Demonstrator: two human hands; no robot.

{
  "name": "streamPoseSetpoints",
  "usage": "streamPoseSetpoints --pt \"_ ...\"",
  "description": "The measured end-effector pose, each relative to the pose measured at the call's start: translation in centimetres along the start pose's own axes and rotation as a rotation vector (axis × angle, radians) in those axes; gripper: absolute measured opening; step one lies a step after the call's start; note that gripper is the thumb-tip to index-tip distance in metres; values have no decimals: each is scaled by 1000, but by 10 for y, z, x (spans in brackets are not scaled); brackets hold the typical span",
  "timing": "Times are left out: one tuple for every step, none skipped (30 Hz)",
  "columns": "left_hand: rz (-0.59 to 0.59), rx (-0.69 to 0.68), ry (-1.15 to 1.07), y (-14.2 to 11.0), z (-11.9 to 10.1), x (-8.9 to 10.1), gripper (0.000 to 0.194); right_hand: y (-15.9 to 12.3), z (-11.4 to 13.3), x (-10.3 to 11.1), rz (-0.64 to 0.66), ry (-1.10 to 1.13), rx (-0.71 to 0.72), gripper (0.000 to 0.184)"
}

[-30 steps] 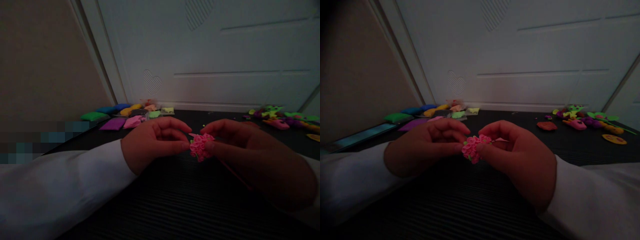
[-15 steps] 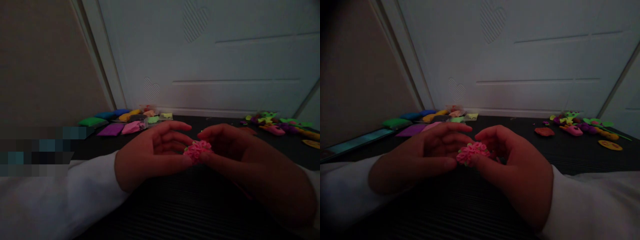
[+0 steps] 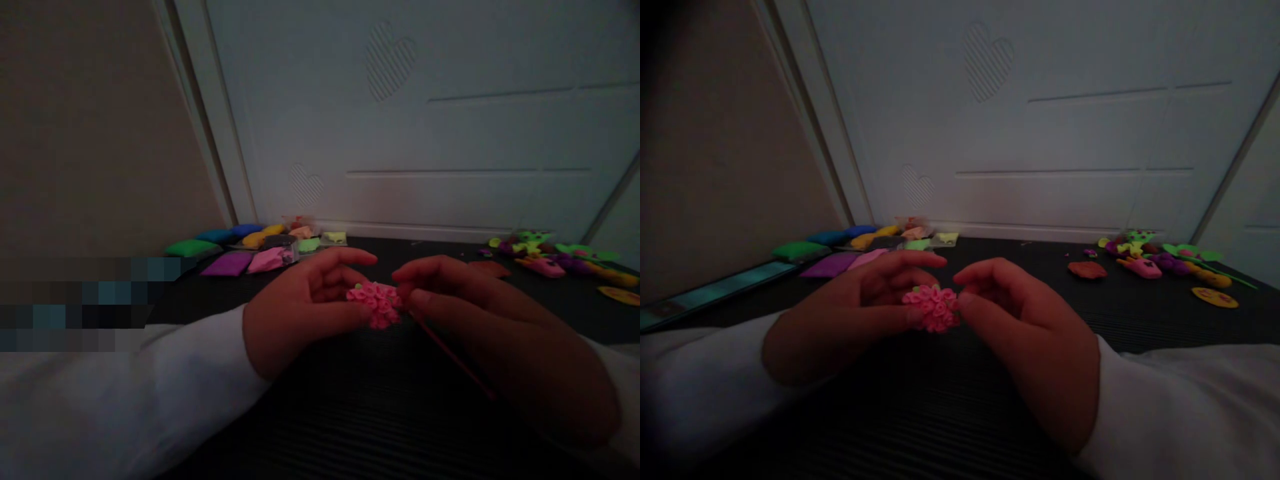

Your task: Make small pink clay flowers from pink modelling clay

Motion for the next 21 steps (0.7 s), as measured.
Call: streamPoseSetpoints --pt "-7 9 -10 1 1 1 41 1 -1 2 -27 -11 -3 12" --pt "-9 17 -18 1 1 2 41 1 -2 3 -48 -28 -9 13" --pt "-9 28 -19 1 2 3 40 2 -3 3 -60 -45 -15 14" --pt "-9 37 -17 1 3 3 39 2 -4 4 -65 -56 -17 15" --pt "-8 44 -15 1 4 4 39 2 -4 4 -70 -62 -21 16" --pt "-4 50 -12 1 4 4 39 3 -5 3 -69 -64 -23 15" --pt "-1 56 -6 1 5 4 40 3 -5 3 -63 -61 -24 15" --pt "-1 61 2 1 6 4 40 3 -5 3 -59 -55 -21 14" --pt "0 65 15 1 7 4 41 3 -5 2 -47 -51 -15 13" --pt "0 69 31 1 8 4 41 3 -5 2 -42 -54 -6 14" --pt "-1 67 52 1 8 5 41 2 -4 2 -35 -73 11 14" --pt "-7 57 74 2 9 6 41 1 -3 2 -36 -117 35 13" --pt "-12 41 98 2 8 7 42 0 -2 2 -54 -179 68 13" --pt "-20 21 125 3 8 9 43 -2 0 2 -79 -256 112 13" --pt "-28 2 157 4 8 11 44 -4 1 1 -103 -338 165 14" --pt "-35 -12 190 5 8 13 45 -6 3 0 -122 -420 219 15" --pt "-37 -16 218 6 8 15 46 -7 3 -2 -134 -493 263 16" --pt "-36 -14 234 6 9 17 46 -8 3 -3 -136 -555 297 16" --pt "-32 -9 239 7 10 18 47 -8 3 -5 -127 -608 320 15" --pt "-24 -1 231 7 11 19 47 -8 2 -7 -111 -656 333 14" --pt "-11 6 215 7 13 19 48 -7 1 -8 -99 -696 339 13"
Point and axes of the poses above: each hand's wrist, its own y-axis towards the middle knuckle, its own x-axis out of the back of the hand, z = x × y, the point moved 5 cm from there along y, towards the middle knuckle, and after that the axes turned 15 degrees about -x, right-handed, at the moved point
